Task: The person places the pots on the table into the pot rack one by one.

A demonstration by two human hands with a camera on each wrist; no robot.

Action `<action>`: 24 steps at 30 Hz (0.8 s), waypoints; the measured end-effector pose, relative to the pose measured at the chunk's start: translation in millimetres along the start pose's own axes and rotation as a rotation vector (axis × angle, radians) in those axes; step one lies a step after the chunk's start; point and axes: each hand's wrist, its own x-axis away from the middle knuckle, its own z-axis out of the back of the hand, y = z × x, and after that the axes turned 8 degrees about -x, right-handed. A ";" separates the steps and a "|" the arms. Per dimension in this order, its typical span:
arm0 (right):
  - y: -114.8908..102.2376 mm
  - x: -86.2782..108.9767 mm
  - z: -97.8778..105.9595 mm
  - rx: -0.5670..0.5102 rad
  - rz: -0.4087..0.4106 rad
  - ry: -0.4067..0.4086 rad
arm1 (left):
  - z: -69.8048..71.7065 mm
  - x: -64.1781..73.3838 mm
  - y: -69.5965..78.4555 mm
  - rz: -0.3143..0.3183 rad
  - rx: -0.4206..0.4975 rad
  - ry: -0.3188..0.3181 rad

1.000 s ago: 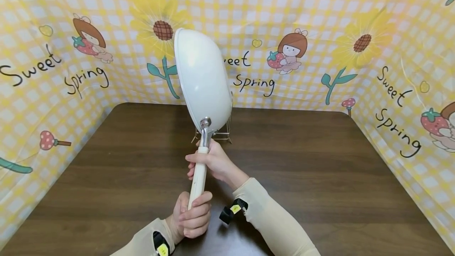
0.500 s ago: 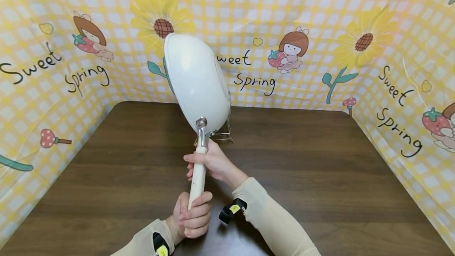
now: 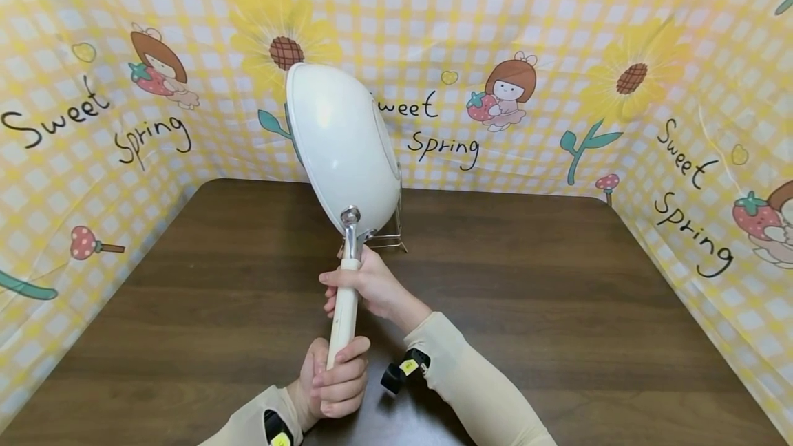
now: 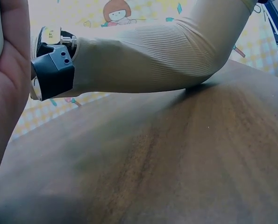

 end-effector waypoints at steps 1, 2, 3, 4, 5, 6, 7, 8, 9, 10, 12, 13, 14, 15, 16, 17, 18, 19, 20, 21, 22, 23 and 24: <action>0.2 0.2 0.3 0.000 0.003 -0.003 | 0.1 0.2 -0.2 -0.002 -0.003 0.003; 0.6 0.0 0.8 -0.001 0.005 -0.006 | 0.2 0.3 -0.3 -0.003 -0.007 0.006; 0.6 0.2 1.0 -0.003 0.006 -0.010 | 0.4 0.5 -0.5 -0.004 -0.013 0.011; 0.8 0.4 1.2 -0.006 0.008 -0.014 | 0.4 0.7 -0.7 -0.005 -0.018 0.016; 0.8 0.6 1.3 -0.009 0.009 -0.019 | 0.3 0.7 -0.7 -0.007 -0.025 0.020; 0.9 0.6 1.5 -0.011 0.010 -0.024 | 0.3 0.8 -0.8 -0.008 -0.030 0.024; 1.4 0.6 1.9 -0.016 0.011 -0.029 | 0.1 0.9 -0.9 -0.010 -0.036 0.028; 1.6 0.7 2.1 -0.024 0.012 -0.034 | 0.1 1.0 -1.1 -0.012 -0.041 0.032; 1.6 1.1 2.1 -0.031 0.014 -0.040 | -0.1 1.2 -1.3 -0.013 -0.045 0.038; 2.1 0.8 2.6 -0.038 0.016 -0.046 | 0.0 1.4 -1.4 -0.014 -0.050 0.040; 2.8 0.5 3.6 -0.050 0.020 -0.057 | 0.2 2.2 -1.6 -0.018 -0.063 0.047; 3.2 0.5 4.0 -0.055 0.023 -0.063 | 0.2 2.7 -1.9 -0.021 -0.069 0.053; 3.4 0.7 4.5 -0.057 0.023 -0.067 | 0.1 3.2 -2.3 -0.023 -0.074 0.061; 3.7 0.7 5.2 -0.057 0.022 -0.071 | 0.2 3.7 -2.5 -0.024 -0.081 0.069; 3.9 0.7 5.9 -0.056 0.020 -0.076 | 0.2 4.2 -2.7 -0.025 -0.087 0.078; 3.8 0.9 6.4 -0.055 0.015 -0.077 | 0.2 4.8 -2.9 -0.025 -0.093 0.089; 3.5 1.3 6.8 -0.053 0.009 -0.079 | 0.1 5.6 -3.1 -0.024 -0.095 0.102; 3.3 1.5 7.4 -0.050 0.004 -0.079 | 0.2 6.4 -3.3 -0.022 -0.099 0.114; 3.0 1.7 7.8 -0.050 -0.003 -0.081 | 0.4 7.2 -3.5 -0.019 -0.105 0.124; 2.7 1.9 8.2 -0.048 -0.008 -0.083 | 0.6 8.1 -3.5 -0.015 -0.112 0.133; 2.4 1.9 8.4 -0.047 -0.012 -0.085 | 0.9 8.8 -3.7 -0.013 -0.118 0.138; 2.2 2.1 8.7 -0.048 -0.014 -0.088 | 0.9 9.2 -3.9 -0.012 -0.125 0.144; 2.0 2.2 9.0 -0.046 -0.014 -0.093 | 0.8 9.9 -4.0 -0.012 -0.133 0.154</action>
